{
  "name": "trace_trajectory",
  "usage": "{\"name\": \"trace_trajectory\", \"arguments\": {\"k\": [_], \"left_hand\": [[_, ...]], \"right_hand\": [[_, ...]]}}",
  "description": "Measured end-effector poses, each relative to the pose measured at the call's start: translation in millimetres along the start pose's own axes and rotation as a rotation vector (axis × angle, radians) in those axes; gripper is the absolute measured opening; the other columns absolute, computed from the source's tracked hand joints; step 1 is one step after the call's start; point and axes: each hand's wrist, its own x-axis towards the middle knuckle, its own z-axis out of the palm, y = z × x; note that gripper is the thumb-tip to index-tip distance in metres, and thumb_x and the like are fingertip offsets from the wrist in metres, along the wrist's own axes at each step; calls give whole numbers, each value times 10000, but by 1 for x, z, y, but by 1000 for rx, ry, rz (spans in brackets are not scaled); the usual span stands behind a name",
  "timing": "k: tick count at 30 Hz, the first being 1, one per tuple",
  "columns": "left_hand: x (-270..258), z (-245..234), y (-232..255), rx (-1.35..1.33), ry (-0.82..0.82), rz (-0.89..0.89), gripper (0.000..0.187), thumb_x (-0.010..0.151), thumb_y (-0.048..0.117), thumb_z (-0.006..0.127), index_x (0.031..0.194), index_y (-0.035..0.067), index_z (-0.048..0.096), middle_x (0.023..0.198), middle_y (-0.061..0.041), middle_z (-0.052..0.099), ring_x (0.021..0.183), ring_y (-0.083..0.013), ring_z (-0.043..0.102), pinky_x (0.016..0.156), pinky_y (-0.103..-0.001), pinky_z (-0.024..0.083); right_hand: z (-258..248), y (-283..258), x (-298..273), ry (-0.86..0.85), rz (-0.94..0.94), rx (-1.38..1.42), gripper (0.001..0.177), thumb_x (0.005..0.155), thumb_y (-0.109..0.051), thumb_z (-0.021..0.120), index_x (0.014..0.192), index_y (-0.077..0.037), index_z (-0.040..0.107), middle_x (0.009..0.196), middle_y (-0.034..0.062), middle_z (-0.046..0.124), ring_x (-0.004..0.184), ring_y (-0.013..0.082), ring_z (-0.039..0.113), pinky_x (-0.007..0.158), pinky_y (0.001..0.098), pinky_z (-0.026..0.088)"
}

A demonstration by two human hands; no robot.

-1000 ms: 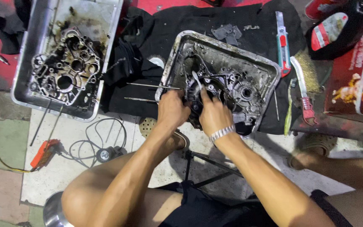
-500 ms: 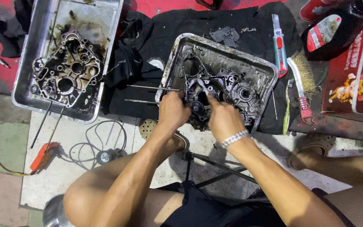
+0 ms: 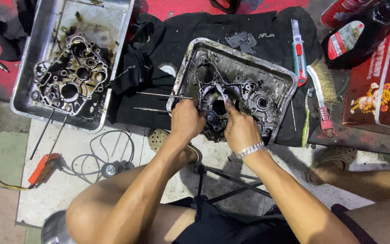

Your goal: The person cleans a disassembled engine casing using a wire brush, a metal pick, and a spray lubricant. They scrub and scrape various internal surfaces and crevices, then spray the part and continue cleaning before setting the casing aside.

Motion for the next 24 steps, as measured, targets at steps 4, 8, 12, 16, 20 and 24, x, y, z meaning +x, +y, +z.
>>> {"name": "trace_trajectory", "arguments": {"k": [4, 8, 12, 16, 20, 24], "left_hand": [[-3, 0, -1, -8, 35, 20, 240, 764, 170, 794, 945, 18, 753, 902, -272, 711, 905, -456, 688, 827, -521, 541], [1, 0, 1, 1, 5, 2, 232, 756, 154, 784, 937, 13, 751, 901, -266, 714, 908, -443, 696, 834, -512, 547], [1, 1, -2, 19, 14, 57, 224, 746, 149, 790, 923, 15, 763, 916, -260, 716, 925, -442, 691, 840, -517, 541], [4, 3, -3, 17, 0, 31, 237, 743, 142, 792, 942, 17, 766, 920, -262, 718, 936, -437, 694, 860, -503, 546], [2, 6, -8, -10, 77, 74, 301, 713, 143, 815, 964, -9, 750, 931, -275, 708, 924, -448, 686, 833, -503, 547], [-1, 4, -8, -34, 49, 38, 319, 732, 150, 810, 999, -8, 733, 933, -276, 712, 932, -452, 686, 845, -503, 548]], "right_hand": [[3, 0, 6, 81, -55, 5, 492, 915, -6, 565, 1400, -73, 620, 852, 272, 726, 665, 373, 699, 597, 478, 575], [-4, 7, 1, 83, -61, -11, 507, 895, -4, 540, 1393, -66, 608, 901, 290, 722, 688, 412, 715, 624, 503, 589], [1, -4, 18, 27, -47, 22, 482, 923, -21, 540, 1397, -70, 617, 761, 292, 695, 648, 413, 709, 663, 505, 584], [-9, -13, 11, 25, -28, 24, 453, 932, -6, 527, 1368, -64, 636, 723, 281, 679, 586, 412, 683, 592, 508, 568], [-8, -13, 12, -77, 56, 114, 499, 913, 48, 474, 1392, -32, 590, 666, 235, 703, 510, 308, 694, 544, 429, 596], [4, -6, 10, 116, -124, 189, 424, 942, 35, 530, 1351, 19, 640, 717, 246, 680, 542, 250, 684, 589, 389, 589]]}}
